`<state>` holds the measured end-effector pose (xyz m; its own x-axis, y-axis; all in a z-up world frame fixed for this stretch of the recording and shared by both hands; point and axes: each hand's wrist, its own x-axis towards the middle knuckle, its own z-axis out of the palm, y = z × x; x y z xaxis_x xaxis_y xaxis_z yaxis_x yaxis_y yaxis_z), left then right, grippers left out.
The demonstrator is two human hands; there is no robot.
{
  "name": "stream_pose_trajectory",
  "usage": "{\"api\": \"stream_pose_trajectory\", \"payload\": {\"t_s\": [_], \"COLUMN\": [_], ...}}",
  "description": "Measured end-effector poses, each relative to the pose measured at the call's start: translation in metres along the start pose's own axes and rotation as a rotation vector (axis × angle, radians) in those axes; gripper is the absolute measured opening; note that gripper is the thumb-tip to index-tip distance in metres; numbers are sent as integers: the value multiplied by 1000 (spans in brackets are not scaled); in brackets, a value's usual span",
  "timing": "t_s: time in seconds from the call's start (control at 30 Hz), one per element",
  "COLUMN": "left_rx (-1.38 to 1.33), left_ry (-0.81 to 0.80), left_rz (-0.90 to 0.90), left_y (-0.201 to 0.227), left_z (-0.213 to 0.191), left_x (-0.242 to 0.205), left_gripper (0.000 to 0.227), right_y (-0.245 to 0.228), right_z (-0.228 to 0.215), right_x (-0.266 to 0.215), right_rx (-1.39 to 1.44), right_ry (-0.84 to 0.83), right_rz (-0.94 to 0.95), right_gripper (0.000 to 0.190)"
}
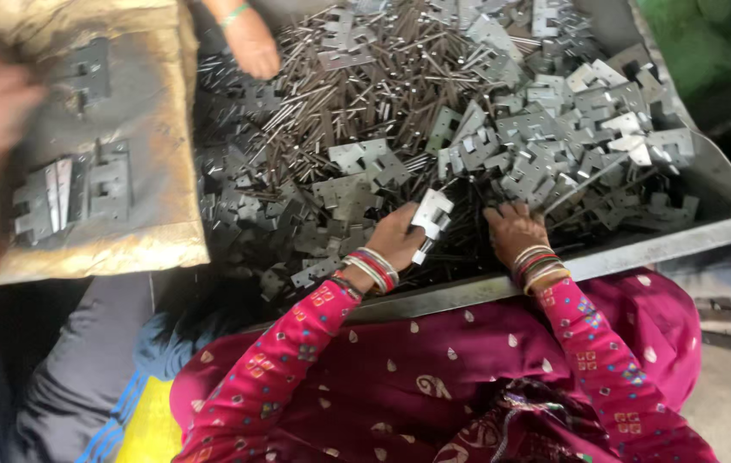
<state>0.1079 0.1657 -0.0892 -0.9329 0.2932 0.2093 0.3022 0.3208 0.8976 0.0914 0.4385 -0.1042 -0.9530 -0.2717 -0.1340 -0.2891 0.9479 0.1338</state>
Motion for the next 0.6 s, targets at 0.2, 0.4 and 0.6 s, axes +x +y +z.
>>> {"api": "stream_pose_trajectory", "payload": {"t_s": [0.2, 0.4, 0.6], "left_rx": [341, 866, 1425], "left_ry": [-48, 114, 567], "left_rz": [-129, -152, -443], "left_y": [30, 37, -20], "left_z": [-16, -100, -268], "left_x": [1, 28, 60], "left_gripper": [33, 30, 16], "right_y": [-6, -27, -1], "right_z": [-24, -48, -47], "right_x": [-2, -17, -38], "right_rx": [368, 687, 1118], "right_ry": [403, 672, 558], "right_rz": [-111, 29, 127], "right_gripper": [54, 29, 19]}}
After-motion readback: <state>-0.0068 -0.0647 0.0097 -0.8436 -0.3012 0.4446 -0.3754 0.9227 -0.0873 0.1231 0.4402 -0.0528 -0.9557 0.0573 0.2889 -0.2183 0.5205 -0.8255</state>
